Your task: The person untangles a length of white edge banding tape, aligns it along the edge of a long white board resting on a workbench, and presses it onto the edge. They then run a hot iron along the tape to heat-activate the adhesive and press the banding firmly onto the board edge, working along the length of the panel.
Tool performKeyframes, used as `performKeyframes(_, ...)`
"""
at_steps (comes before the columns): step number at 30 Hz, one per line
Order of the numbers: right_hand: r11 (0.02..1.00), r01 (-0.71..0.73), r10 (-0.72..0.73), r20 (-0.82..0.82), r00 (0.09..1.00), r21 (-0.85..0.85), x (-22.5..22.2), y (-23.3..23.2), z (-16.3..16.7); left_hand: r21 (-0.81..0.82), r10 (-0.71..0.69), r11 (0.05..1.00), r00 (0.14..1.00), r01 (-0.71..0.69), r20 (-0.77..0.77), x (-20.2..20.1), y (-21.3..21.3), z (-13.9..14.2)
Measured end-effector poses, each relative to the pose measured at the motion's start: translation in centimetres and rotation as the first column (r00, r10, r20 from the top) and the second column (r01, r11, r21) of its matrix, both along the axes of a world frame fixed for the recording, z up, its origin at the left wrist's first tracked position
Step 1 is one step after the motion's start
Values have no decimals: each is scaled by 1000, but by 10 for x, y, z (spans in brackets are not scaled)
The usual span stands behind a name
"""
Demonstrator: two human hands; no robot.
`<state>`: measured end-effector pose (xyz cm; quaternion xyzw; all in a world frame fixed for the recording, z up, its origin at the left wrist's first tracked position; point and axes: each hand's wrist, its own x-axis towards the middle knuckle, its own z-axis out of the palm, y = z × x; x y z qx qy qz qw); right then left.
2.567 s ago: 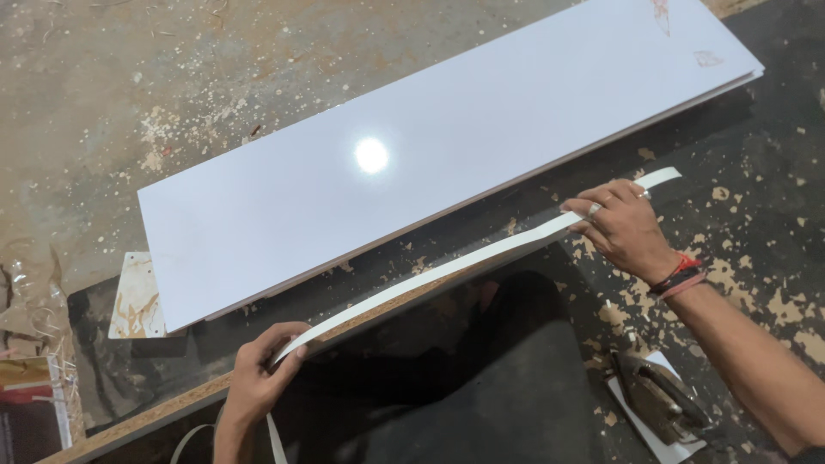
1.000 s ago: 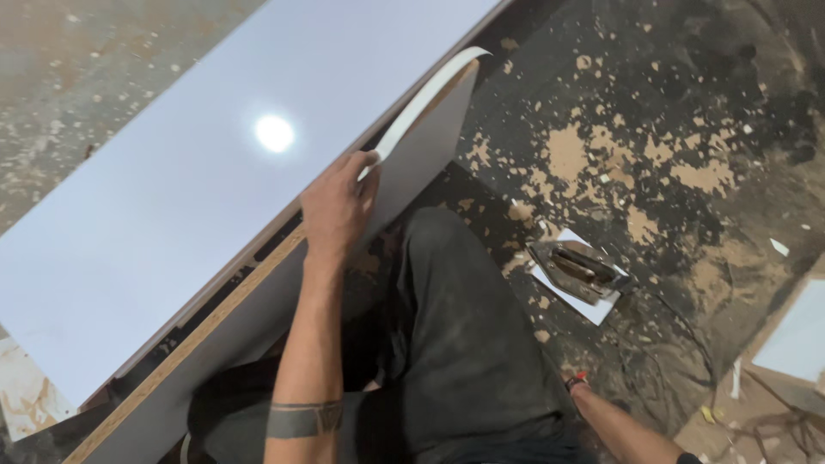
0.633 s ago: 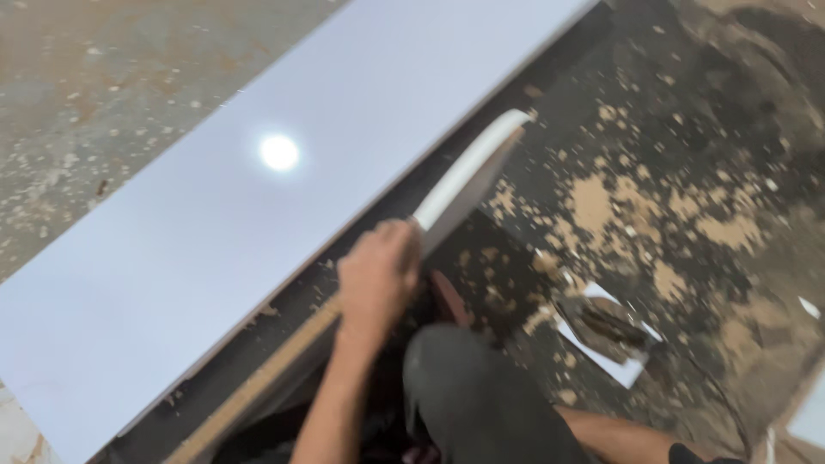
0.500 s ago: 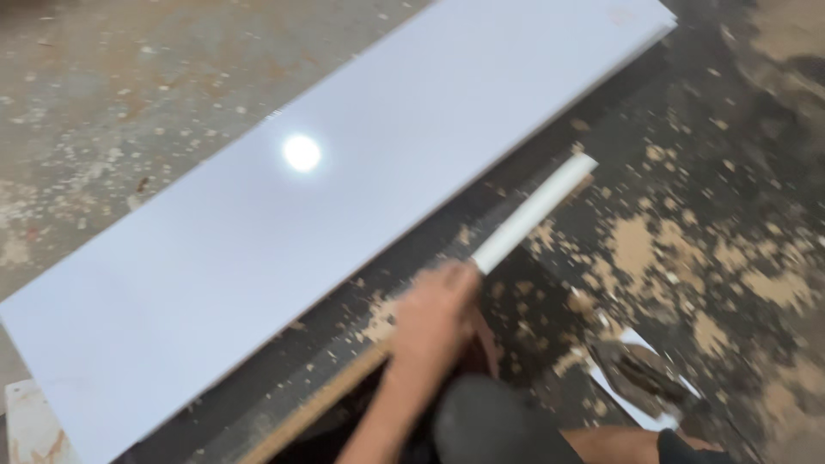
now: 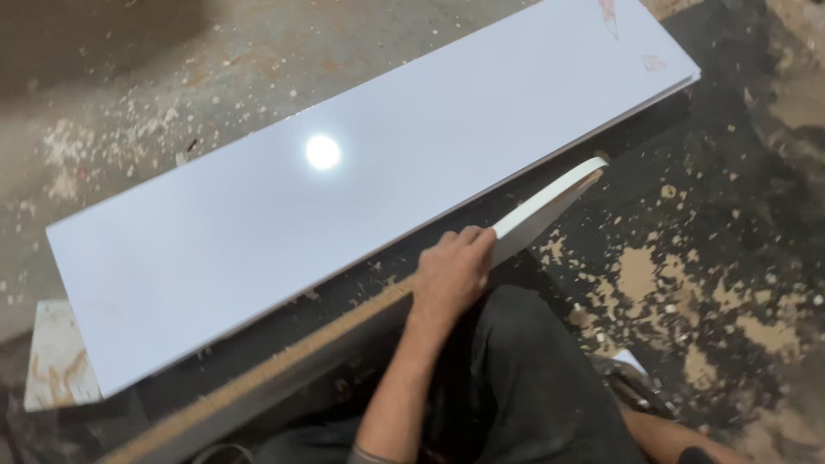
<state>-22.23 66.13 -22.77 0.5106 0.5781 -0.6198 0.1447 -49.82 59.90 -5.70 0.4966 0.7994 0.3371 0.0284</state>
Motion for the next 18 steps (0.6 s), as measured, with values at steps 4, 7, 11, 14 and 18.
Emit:
performKeyframes(4, 996, 85, -90, -180, 980, -35, 19, 36, 17, -11, 51, 999, 999, -51, -10, -13, -2, 6)
performKeyframes(7, 982, 162, -186, -326, 927, -99, 41, 57, 18, -21, 88, 996, 996, -87, 22, -23, -17, 10)
performKeyframes(11, 956, 250, -294, -497, 816, -155, 70, 50, 6, -46, 146, 988, 988, -145, 41, -28, -45, 20)
performKeyframes(14, 948, 301, -231, -432, 871, 99, 90, 26, 22, -155, 211, 969, 972, -194, 105, -32, -63, 34)
performKeyframes(18, 874, 214, -126, -222, 967, 436, 120, 25, 74, -135, 134, 981, 989, -140, -56, -38, -75, 48)
